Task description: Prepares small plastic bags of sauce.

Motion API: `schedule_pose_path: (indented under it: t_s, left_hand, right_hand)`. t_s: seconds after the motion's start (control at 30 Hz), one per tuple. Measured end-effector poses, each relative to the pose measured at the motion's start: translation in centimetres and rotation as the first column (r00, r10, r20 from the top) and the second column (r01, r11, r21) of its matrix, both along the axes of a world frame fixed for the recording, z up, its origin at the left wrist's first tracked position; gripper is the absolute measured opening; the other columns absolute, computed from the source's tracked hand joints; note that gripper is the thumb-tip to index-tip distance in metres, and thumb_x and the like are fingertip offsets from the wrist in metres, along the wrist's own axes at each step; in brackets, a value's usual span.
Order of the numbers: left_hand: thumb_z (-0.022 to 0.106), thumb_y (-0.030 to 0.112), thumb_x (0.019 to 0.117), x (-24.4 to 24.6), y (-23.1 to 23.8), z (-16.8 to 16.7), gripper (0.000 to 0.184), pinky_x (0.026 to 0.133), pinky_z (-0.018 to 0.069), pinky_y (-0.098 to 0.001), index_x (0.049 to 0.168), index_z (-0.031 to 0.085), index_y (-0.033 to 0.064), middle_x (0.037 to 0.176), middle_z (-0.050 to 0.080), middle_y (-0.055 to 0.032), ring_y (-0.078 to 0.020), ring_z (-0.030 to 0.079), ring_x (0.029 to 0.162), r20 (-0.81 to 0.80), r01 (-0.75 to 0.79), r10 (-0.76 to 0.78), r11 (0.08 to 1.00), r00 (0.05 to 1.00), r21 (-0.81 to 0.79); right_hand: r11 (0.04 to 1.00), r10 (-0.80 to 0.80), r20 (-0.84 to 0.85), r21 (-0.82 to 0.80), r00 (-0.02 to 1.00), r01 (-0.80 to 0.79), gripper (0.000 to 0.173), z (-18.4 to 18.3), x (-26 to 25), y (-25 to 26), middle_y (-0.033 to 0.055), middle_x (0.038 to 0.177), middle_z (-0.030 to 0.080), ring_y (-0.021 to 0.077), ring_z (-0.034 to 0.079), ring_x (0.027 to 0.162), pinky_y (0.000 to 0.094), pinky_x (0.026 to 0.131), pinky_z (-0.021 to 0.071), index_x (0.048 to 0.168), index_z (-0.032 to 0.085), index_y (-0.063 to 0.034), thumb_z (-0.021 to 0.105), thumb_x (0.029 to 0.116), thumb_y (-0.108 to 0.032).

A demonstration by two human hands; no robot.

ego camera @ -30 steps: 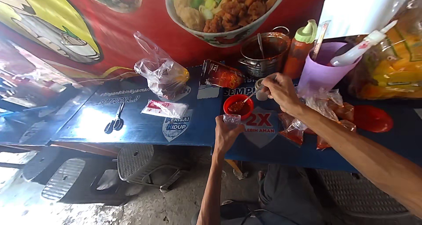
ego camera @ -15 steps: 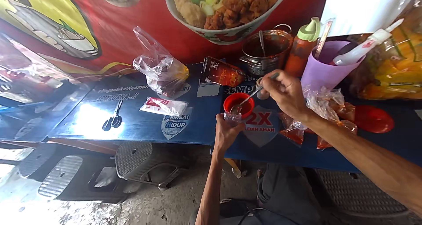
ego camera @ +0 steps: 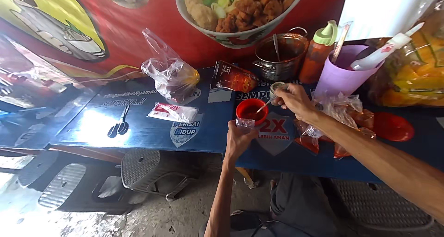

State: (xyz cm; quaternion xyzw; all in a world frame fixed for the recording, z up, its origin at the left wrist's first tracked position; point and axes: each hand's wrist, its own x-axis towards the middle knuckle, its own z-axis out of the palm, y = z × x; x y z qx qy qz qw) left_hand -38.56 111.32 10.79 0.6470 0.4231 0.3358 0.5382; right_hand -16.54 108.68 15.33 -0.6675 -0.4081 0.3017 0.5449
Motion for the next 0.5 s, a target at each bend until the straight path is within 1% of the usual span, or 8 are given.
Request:
schedule_pose_path:
  t_s: [0.1,0.2,0.27,0.37,0.43,0.5]
  left_hand:
    - [0.081,0.009,0.0768,0.0,0.0,0.0,0.074,0.079,0.0611,-0.0329,0.135,0.038,-0.0072,0.100,0.069,-0.0163,-0.0171,0.072,0.087,0.002,0.003,-0.003,1.000,1.000,-0.005]
    - [0.081,0.009,0.0770,0.0,0.1,-0.1,0.072,0.079,0.0612,-0.0331,0.133,0.039,-0.0075,0.098,0.069,-0.0155,-0.0171,0.072,0.085,0.010,0.011,-0.011,1.000,1.000,-0.004]
    - [0.081,0.010,0.0770,0.0,0.2,-0.2,0.071,0.079,0.0612,-0.0332,0.133,0.040,-0.0073,0.098,0.070,-0.0155,-0.0174,0.072,0.084,0.013,0.013,-0.013,1.000,1.000,-0.002]
    - [0.081,0.010,0.0766,0.0,0.3,-0.3,0.071,0.078,0.0614,-0.0330,0.132,0.041,-0.0065,0.095,0.070,-0.0146,-0.0169,0.073,0.083,0.009,0.015,-0.015,1.000,1.000,0.004]
    - [0.082,0.011,0.0763,0.0,0.3,-0.4,0.070,0.077,0.0614,-0.0329,0.131,0.041,-0.0060,0.094,0.070,-0.0139,-0.0166,0.072,0.082,0.007,0.013,-0.013,1.000,1.000,0.007]
    - [0.082,0.010,0.0758,0.1,0.4,-0.5,0.070,0.076,0.0614,-0.0335,0.131,0.041,-0.0062,0.094,0.070,-0.0140,-0.0170,0.072,0.081,0.013,0.008,-0.008,1.000,1.000,0.006]
  right_hand:
    - [1.000,-0.024,-0.055,0.011,0.998,0.024,0.018,0.9,0.1,0.1,0.0021,0.077,0.066,0.0038,0.056,0.060,0.0200,0.056,0.0457,0.109,0.062,0.0009,0.052,0.1067,-0.014]
    - [0.998,-0.023,-0.057,0.055,0.998,0.026,0.015,1.5,0.1,0.0,0.0002,0.075,0.064,0.0022,0.055,0.058,0.0181,0.054,0.0454,0.106,0.062,-0.0001,0.053,0.1060,-0.012]
    - [0.996,-0.015,-0.046,0.082,0.999,0.019,0.014,1.8,0.2,0.1,-0.0003,0.075,0.065,0.0019,0.056,0.057,0.0179,0.054,0.0455,0.106,0.062,-0.0001,0.054,0.1055,-0.011]
    - [0.993,0.004,-0.044,0.122,0.999,0.002,0.012,2.3,-0.1,-0.1,-0.0010,0.072,0.065,0.0010,0.055,0.054,0.0165,0.051,0.0442,0.104,0.062,-0.0014,0.054,0.1051,-0.011]
    - [0.983,0.060,0.009,0.174,0.998,-0.061,0.012,2.5,-0.6,-0.6,-0.0013,0.072,0.065,0.0012,0.055,0.055,0.0170,0.052,0.0445,0.104,0.062,-0.0021,0.054,0.1049,-0.012]
    - [0.935,0.164,0.147,0.291,0.975,-0.201,0.015,2.1,-0.8,-1.3,-0.0001,0.078,0.066,0.0029,0.060,0.063,0.0196,0.059,0.0499,0.106,0.064,-0.0006,0.056,0.1037,-0.013]
